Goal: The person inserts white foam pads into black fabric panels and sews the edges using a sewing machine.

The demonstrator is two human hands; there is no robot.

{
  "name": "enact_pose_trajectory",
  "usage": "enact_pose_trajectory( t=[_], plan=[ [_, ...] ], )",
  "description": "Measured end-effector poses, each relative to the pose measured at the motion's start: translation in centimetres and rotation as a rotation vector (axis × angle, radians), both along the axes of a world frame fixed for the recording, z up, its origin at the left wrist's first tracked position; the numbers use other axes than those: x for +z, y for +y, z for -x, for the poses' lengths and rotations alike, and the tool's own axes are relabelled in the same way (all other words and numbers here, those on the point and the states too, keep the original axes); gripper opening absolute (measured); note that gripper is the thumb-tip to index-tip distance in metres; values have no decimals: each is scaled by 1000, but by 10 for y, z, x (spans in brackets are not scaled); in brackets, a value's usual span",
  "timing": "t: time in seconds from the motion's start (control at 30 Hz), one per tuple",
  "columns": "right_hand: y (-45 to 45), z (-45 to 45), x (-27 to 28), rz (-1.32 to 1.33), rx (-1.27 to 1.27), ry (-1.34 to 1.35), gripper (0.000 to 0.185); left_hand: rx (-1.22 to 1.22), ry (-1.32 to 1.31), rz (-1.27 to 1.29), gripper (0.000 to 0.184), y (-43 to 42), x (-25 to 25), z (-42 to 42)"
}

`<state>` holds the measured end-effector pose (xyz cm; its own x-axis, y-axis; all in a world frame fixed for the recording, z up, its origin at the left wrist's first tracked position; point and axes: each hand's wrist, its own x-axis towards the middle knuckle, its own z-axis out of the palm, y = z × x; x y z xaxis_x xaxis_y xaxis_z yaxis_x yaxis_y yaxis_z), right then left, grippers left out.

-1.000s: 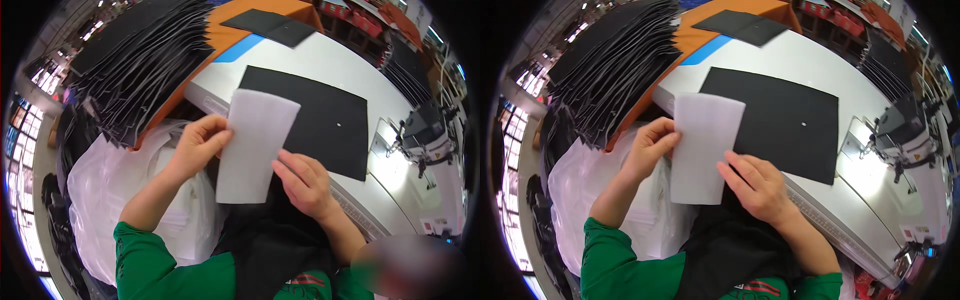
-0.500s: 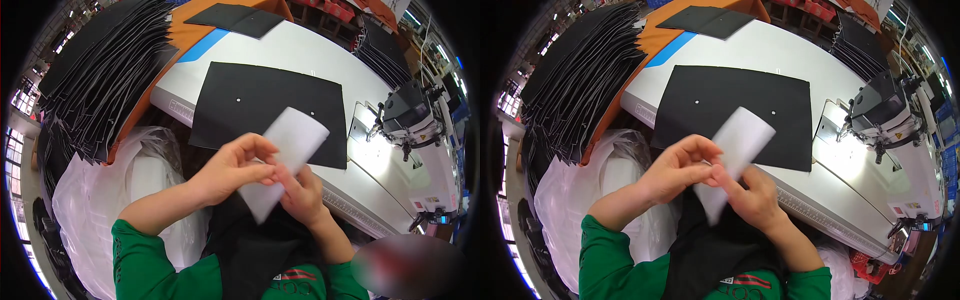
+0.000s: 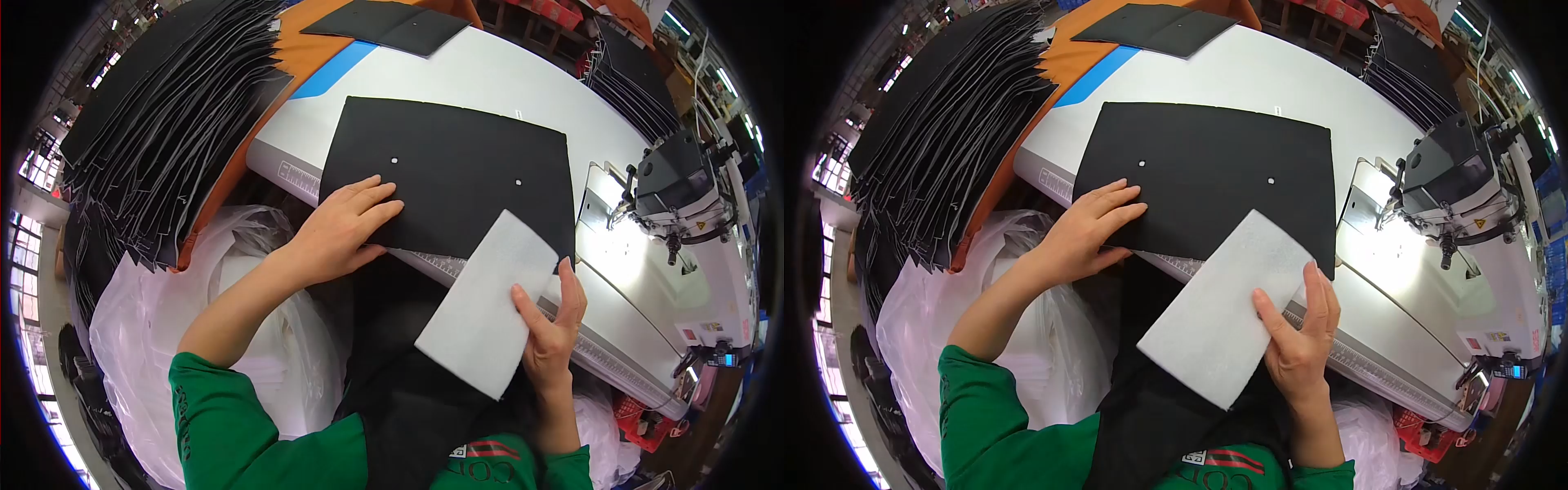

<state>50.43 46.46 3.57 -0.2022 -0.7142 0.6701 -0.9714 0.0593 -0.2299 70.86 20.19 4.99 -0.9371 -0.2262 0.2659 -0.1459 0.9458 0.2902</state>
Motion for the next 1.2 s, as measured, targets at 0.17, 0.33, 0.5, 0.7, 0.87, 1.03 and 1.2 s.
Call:
enact_pose_trajectory(
  t=[0.17, 0.33, 0.5, 0.7, 0.87, 1.03, 1.2],
  plan=[
    [5, 2, -11, -199, 164, -17, 42, -97, -21, -57, 59, -14, 4, -5],
    [-2, -10, 5, -296, 51, 36, 40, -112, -59, -101, 60, -20, 8, -6],
    [-5, -9, 4, -275, 61, 75, 38, -119, -70, 4, 56, -15, 12, -6],
    [-1, -8, 7, -257, 80, 66, 36, -120, -57, 58, 44, -14, 12, -7],
    [1, -10, 18, -210, 83, 111, 34, -114, -25, -81, 34, -25, 5, -9],
    [-11, -22, 20, 26, 288, 114, 32, -54, 69, -223, 28, -25, 0, -5],
    [-48, -18, 18, -65, 452, 196, 33, 11, 92, -466, 26, -15, 12, 0]
  ],
)
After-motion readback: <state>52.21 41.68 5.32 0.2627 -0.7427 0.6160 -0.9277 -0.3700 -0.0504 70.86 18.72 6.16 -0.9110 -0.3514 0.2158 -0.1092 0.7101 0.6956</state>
